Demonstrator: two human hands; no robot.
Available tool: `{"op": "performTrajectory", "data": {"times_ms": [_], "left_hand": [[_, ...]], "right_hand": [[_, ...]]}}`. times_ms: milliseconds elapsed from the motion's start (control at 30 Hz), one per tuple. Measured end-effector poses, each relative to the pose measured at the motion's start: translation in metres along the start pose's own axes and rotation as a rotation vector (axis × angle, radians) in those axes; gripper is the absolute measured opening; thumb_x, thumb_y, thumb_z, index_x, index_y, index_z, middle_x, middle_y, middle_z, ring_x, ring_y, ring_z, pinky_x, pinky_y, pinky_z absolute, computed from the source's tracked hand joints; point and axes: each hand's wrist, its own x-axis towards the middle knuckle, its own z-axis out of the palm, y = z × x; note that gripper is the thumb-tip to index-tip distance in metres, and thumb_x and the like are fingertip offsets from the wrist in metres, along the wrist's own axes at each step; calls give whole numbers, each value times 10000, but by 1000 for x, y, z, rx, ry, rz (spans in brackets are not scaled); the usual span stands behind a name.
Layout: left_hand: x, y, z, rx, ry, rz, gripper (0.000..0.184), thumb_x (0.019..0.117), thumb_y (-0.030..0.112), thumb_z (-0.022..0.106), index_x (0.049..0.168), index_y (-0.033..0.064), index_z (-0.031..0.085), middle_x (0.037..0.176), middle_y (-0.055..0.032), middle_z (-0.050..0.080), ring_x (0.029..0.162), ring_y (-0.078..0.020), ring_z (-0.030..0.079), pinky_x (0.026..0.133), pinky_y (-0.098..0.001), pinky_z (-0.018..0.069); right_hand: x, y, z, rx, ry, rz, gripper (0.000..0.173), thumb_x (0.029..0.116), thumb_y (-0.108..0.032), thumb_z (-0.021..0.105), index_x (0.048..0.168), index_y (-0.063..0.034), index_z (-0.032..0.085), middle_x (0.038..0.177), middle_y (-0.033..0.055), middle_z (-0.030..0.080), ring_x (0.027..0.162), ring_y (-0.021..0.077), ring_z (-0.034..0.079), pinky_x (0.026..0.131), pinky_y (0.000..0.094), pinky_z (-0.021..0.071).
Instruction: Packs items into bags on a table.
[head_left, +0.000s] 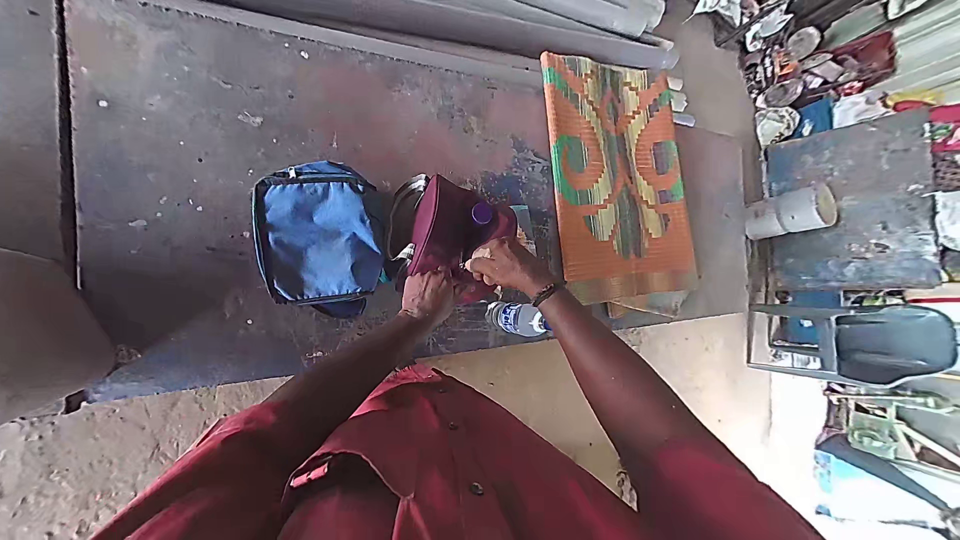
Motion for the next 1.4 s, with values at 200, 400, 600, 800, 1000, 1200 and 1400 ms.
{"op": "performTrajectory", "data": {"times_ms": [200,400,600,800,1000,1200,1400], "left_hand": [[10,-5,25,-83,68,71,463,1095,377,428,1177,-11,666,1050,-250,721,1020,-448,704,847,-633,535],[18,-5,36,-112,160,151,404,1096,310,422,1109,15,697,970,-233,726,962,-437,715,815,-623,547],[3,-7,31,-89,11,123,427,1113,330,390,1234,29,667,1081,-231,721,1056,-430,695,889,-621,525],[-6,-10,21,-62,-69,80,444,1116,358,376,1236,37,658,1131,-221,716,1099,-422,686,925,-612,516],[-15,-6,5,-24,-136,77,479,1120,381,346,1327,44,618,1191,-244,691,1150,-431,661,962,-610,502],[-32,-11,-13,-7,-356,57,453,1107,349,417,1397,43,582,1345,-254,626,1276,-432,591,1053,-623,443],[-60,-72,-1,-99,-503,73,434,1072,366,519,1347,53,640,1290,-242,662,1239,-430,616,1049,-652,443]], "right_hand": [[-6,1,12,86,-84,49,314,1012,-231,554,769,-75,677,645,12,599,573,130,551,600,376,469],[-1,3,-11,-200,108,-4,367,1027,-321,564,853,-36,718,847,162,710,856,357,695,775,619,506],[7,-1,-45,-231,180,67,378,1039,-342,556,915,-21,710,913,186,705,919,376,683,813,617,486],[12,3,-57,-96,59,86,413,1057,-417,537,918,-85,740,808,68,696,746,226,657,751,518,520],[37,19,-76,185,395,171,481,1072,-471,489,1129,-56,727,1030,90,743,920,196,720,898,445,568],[63,25,-64,204,349,202,400,1083,-343,509,1337,-75,664,1311,169,673,1256,310,617,1089,534,441],[-27,82,-41,268,593,288,401,1035,-331,614,1341,-76,663,1303,126,692,1202,237,661,1067,453,497]]}}
